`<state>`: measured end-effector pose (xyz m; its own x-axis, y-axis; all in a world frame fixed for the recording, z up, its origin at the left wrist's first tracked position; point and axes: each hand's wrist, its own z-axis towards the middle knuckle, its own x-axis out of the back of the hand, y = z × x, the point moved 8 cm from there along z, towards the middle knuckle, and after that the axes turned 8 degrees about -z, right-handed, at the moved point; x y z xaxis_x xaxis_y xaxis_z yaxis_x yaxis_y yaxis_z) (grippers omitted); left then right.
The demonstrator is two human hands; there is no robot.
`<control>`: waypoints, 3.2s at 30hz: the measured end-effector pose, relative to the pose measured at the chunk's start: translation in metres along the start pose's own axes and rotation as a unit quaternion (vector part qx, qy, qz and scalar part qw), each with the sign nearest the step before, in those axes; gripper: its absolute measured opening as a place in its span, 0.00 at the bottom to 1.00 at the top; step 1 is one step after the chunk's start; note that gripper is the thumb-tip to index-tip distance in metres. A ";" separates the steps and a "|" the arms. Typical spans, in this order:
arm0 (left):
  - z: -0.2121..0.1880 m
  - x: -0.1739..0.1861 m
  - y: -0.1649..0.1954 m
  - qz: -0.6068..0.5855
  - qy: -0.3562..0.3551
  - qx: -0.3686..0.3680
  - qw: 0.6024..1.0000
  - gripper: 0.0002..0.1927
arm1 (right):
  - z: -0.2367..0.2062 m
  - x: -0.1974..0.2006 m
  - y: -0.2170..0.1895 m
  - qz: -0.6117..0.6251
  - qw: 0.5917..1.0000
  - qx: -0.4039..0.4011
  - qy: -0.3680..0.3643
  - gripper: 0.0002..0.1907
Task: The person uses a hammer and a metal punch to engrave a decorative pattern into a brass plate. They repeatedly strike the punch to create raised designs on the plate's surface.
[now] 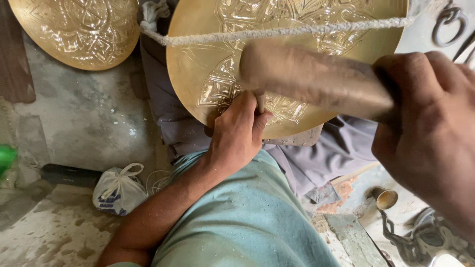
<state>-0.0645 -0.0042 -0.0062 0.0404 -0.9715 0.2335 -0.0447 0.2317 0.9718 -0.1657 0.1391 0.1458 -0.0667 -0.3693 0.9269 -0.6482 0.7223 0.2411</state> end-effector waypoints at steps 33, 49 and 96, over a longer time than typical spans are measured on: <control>-0.009 0.006 -0.003 0.014 0.045 -0.010 0.999 0.20 | -0.048 -0.057 0.005 -0.053 0.996 -0.036 0.063 0.32; -0.009 0.005 -0.004 0.032 0.047 -0.035 0.998 0.19 | -0.005 -0.004 -0.005 0.081 0.991 0.029 0.101 0.25; 0.002 0.005 0.001 0.020 0.023 0.006 1.000 0.18 | 0.006 0.001 0.019 0.114 0.988 -0.053 0.084 0.26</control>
<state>-0.0659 -0.0090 -0.0039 0.0835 -0.9582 0.2735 -0.0589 0.2693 0.9613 -0.1824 0.1487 0.1496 -0.0695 -0.0936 0.9932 -0.5475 0.8358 0.0405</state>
